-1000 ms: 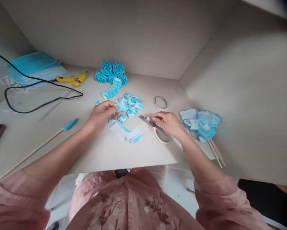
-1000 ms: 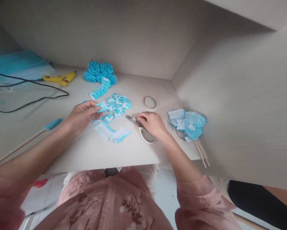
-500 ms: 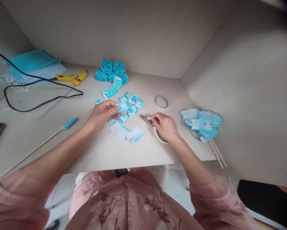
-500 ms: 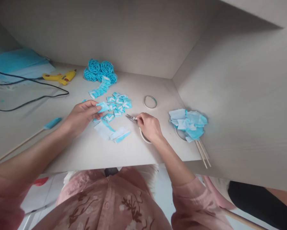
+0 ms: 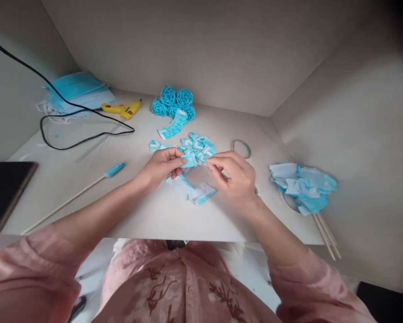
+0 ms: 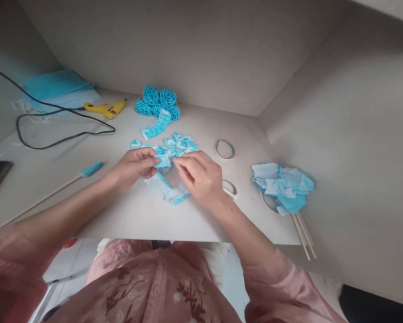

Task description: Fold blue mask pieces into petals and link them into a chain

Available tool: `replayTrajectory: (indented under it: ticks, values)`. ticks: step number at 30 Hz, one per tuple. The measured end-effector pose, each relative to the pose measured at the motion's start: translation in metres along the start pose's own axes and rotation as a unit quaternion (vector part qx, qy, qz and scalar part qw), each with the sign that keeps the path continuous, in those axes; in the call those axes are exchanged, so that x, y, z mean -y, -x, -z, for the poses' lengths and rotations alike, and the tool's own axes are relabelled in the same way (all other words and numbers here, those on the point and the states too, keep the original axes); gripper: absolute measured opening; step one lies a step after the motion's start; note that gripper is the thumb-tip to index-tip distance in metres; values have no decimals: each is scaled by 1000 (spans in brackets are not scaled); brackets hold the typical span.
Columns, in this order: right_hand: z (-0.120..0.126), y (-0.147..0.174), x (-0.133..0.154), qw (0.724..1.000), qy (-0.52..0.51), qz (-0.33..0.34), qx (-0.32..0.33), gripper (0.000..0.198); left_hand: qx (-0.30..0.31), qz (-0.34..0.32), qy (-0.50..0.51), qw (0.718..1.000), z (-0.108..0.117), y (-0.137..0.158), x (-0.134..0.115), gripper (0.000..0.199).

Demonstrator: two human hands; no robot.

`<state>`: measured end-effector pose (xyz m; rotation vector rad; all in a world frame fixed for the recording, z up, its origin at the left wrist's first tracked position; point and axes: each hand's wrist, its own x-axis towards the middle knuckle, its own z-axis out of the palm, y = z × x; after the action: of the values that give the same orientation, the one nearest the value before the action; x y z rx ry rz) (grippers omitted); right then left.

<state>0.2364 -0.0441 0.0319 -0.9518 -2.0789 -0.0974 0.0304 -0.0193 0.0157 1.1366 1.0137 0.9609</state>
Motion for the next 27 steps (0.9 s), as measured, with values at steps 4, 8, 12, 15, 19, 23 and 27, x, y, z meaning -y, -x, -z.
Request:
replayTrajectory:
  ticks: [4, 8, 12, 15, 19, 23, 27]
  values:
    - [-23, -10, -9, 990, 29, 131, -51, 17, 10, 1, 2, 1000, 0, 0, 0, 18]
    - [-33, -17, -13, 994, -36, 64, -83, 14, 12, 3, 15, 1000, 1, -1, 2, 16]
    - [-39, -13, -11, 966, -222, -129, -21, 21, 13, 2, 15, 1000, 1, -2, 5, 15]
    - [-44, -6, -11, 928, -311, -203, 38, 33, 18, -1, 2, 1000, 1, -2, 7, 15]
    - [-46, -3, -12, 904, -346, -241, 71, 38, 19, -5, -7, 1000, -2, -1, 7, 15]
    - [-47, -4, -8, 895, -358, -250, 84, 39, 17, -5, -5, 1000, -4, 1, 5, 17]
    - [-47, -4, -5, 888, -365, -264, 91, 39, 31, -10, -9, 999, -4, 0, 6, 20]
